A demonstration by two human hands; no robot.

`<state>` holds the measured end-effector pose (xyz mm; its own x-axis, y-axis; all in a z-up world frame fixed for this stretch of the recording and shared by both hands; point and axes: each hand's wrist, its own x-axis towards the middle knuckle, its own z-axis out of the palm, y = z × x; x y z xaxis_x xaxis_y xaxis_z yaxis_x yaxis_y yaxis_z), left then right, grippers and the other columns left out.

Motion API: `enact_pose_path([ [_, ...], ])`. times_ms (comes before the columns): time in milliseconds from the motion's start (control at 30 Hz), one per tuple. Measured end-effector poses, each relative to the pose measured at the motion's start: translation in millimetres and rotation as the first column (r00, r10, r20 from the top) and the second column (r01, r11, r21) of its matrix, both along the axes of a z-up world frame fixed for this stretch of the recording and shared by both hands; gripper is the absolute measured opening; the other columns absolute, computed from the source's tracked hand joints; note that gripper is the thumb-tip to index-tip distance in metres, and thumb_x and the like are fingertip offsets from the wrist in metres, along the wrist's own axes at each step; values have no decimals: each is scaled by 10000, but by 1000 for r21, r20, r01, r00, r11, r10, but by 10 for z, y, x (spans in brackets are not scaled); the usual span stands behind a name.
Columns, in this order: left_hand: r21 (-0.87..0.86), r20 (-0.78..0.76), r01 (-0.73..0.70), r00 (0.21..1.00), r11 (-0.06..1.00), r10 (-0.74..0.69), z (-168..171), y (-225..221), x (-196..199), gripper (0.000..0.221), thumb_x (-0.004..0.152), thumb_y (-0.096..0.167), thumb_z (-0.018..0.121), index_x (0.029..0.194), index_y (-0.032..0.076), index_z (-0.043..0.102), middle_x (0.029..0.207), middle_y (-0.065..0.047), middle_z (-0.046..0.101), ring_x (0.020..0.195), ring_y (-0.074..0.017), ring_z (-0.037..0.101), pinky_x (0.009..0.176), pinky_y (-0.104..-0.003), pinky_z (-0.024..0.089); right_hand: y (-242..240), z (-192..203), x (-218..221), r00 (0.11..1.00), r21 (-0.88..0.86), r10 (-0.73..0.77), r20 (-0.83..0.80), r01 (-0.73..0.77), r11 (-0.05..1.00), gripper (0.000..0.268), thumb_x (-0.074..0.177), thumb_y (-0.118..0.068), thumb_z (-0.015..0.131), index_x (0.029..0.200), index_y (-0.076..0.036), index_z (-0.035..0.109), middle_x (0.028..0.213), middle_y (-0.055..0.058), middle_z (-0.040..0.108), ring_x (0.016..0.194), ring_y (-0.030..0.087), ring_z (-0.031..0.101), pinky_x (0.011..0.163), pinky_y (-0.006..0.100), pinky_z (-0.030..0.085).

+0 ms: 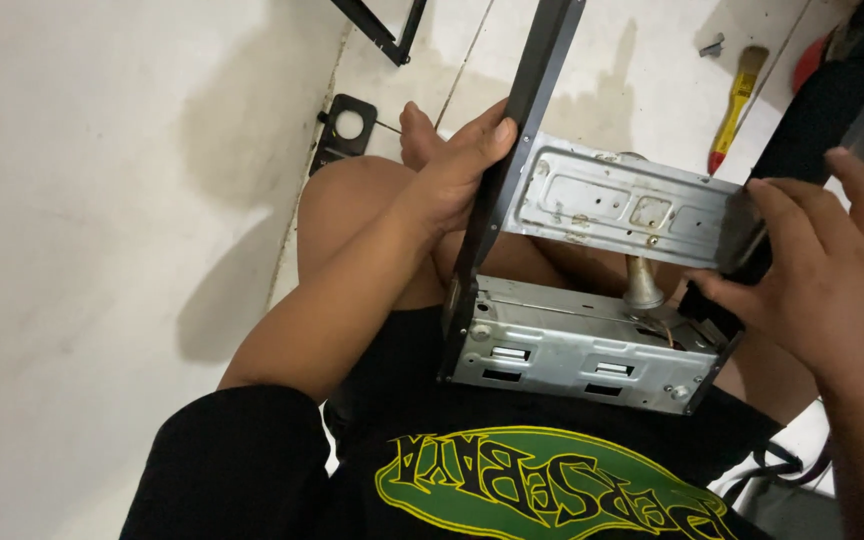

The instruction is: Repairing a portable gas stove by disassembling the internal metal frame using a screwdriver.

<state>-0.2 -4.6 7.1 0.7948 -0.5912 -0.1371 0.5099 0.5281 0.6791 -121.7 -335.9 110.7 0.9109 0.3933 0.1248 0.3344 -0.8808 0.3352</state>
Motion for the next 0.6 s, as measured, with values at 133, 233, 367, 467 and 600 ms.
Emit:
enact_pose_path([
  [133,41,-40,-22,999,999,24,-5,-21,7,882,891,476,739,1526,-28,392,1270,-215,573,1239,-328,516,1096,-432,376,140,90,124,993,190,101,-63,-87,978,944,741,-583,852,1441,34,702,1480,223,701,1519,415,553,1317,530,324],
  [233,16,11,-14,1000,1000,13,-34,-1,-2,797,927,484,728,1493,-2,448,1229,-171,584,1202,-287,509,1076,-397,351,341,130,248,973,400,208,-100,-152,904,1080,616,-416,926,1473,144,582,1517,349,603,1402,500,559,1200,576,393],
  [367,20,-2,-10,1000,1000,10,-29,-8,-4,809,940,451,706,1528,-12,401,1354,-233,554,1303,-343,485,1125,-438,349,588,95,413,965,429,245,-90,-185,884,1093,647,-472,920,1473,143,554,1460,320,622,1244,439,638,1070,491,471],
  [467,7,-5,6,1000,1000,-6,-53,5,-6,831,949,460,698,1547,-8,360,1452,-263,481,1408,-410,396,1168,-502,307,640,-77,437,976,423,198,-93,-141,895,978,658,-433,905,1459,62,642,1210,195,682,1015,345,639,926,427,477],
  [600,43,-83,-28,996,999,31,-34,-22,-12,862,917,428,691,1555,-29,335,1400,-246,511,1360,-359,458,1153,-461,346,590,-192,435,978,390,195,-71,-153,908,984,634,-457,896,1466,16,667,1139,143,653,990,314,614,915,414,469],
])
